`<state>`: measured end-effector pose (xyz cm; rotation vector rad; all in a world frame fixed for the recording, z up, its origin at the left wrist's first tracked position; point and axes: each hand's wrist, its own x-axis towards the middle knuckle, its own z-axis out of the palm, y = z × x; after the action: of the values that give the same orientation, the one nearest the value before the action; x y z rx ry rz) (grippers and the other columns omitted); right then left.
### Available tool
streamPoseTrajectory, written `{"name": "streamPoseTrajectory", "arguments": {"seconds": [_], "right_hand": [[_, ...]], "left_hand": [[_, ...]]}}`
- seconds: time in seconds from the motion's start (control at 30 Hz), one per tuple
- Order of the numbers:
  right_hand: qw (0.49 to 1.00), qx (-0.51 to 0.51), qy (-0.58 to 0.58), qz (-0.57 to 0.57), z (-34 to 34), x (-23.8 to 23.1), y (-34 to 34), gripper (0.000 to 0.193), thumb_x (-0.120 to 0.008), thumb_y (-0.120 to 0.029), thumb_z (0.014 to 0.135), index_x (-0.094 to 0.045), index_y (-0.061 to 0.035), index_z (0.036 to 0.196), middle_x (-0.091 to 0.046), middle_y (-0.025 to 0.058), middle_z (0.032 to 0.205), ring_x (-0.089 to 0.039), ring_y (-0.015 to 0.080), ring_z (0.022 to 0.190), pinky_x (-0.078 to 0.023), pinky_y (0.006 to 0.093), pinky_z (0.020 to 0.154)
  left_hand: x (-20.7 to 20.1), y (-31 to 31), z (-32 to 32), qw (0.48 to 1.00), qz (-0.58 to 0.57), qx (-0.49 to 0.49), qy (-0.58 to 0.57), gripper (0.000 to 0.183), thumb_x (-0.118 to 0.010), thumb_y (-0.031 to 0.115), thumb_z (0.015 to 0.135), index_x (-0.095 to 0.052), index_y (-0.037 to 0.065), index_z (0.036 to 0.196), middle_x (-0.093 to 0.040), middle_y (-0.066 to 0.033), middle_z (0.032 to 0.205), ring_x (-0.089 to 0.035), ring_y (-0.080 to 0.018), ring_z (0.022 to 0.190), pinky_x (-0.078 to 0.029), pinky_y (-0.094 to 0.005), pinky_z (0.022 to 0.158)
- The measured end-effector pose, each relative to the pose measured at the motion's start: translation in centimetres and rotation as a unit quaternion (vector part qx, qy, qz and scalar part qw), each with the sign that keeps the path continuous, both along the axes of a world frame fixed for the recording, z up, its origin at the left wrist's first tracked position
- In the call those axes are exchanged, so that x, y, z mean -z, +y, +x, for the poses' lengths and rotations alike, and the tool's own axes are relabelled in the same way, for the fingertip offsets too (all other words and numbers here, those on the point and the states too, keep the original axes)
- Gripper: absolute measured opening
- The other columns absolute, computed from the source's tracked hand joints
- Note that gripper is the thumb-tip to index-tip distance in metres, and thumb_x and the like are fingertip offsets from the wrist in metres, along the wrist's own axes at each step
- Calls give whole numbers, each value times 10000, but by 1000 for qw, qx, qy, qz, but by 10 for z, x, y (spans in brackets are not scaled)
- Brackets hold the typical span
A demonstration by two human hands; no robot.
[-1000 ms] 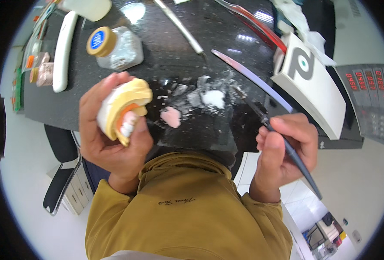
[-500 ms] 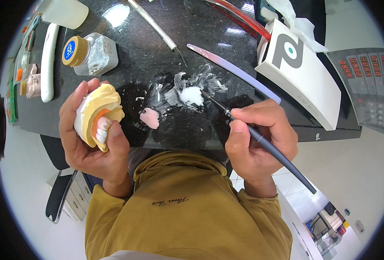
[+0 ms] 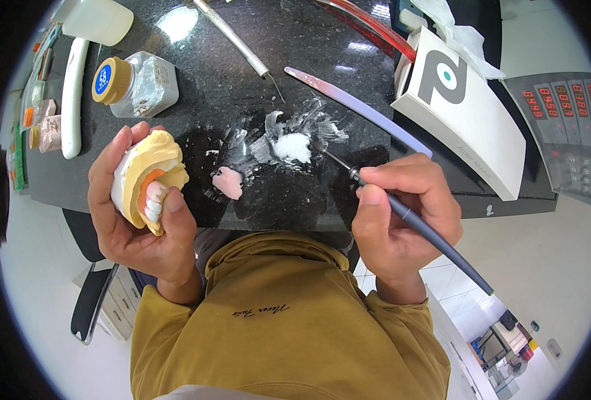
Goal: The person applies a white paste to a dental cast using a small brush. They repeatedly dip the brush into a pile of paste on the table and carefully coat the teeth and gum areas of the cast, occasionally wiping the brush with a tissue.
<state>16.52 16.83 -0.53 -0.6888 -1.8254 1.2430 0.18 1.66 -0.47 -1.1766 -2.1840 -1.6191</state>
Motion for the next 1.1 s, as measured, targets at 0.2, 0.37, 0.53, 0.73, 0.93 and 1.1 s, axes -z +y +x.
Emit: {"name": "streamPoseTrajectory", "arguments": {"seconds": [0.2, 0.37, 0.53, 0.73, 0.93, 1.1], "right_hand": [[998, -26, 57, 9, -1, 2, 0, 139, -655, -75, 815, -602, 24, 898, -579, 87, 705, -538, 101, 566, -394, 183, 487], [972, -162, 163, 49, 1, -9, -1, 206, -616, -30, 784, -603, 22, 983, -552, 85, 664, -523, 137, 495, -445, 222, 467], [941, -248, 225, 55, -22, -11, -21, 308, -630, 12, 714, -597, 55, 1017, -578, 138, 657, -533, 179, 432, -440, 244, 373], [956, -212, 192, 67, -34, -9, -33, 251, -694, 7, 655, -613, 1, 893, -612, 111, 679, -596, 193, 524, -485, 250, 459], [958, -220, 173, 65, -32, -7, -32, 252, -705, -2, 663, -616, -13, 898, -609, 94, 682, -601, 189, 535, -492, 255, 469], [957, -226, 169, 70, -32, -8, -32, 250, -706, -5, 664, -615, -10, 897, -610, 98, 696, -602, 188, 535, -497, 254, 472]], "left_hand": [[1, -1, -1, 1000, 13, 18, 0, 506, -679, 146, 814, -493, -71, 1231, -576, -209, 1152, -610, -282, 1054, -512, -364, 907], [-2, 3, -6, 998, 15, 62, 14, 484, -676, 97, 800, -501, -79, 1216, -563, -199, 1140, -619, -273, 1027, -531, -348, 872], [1, 1, -6, 997, 33, 70, 15, 466, -681, 66, 798, -505, -72, 1207, -556, -190, 1118, -625, -261, 1008, -551, -334, 852], [2, 0, -9, 997, 28, 68, 37, 406, -670, 81, 833, -520, -69, 1179, -561, -191, 1106, -640, -243, 972, -569, -307, 814], [3, -1, -11, 996, 27, 68, 47, 398, -668, 127, 853, -526, -70, 1168, -564, -197, 1094, -647, -240, 952, -575, -302, 794], [2, -1, -12, 996, 28, 67, 53, 402, -669, 137, 853, -526, -71, 1166, -564, -198, 1090, -649, -240, 947, -576, -304, 791]]}}
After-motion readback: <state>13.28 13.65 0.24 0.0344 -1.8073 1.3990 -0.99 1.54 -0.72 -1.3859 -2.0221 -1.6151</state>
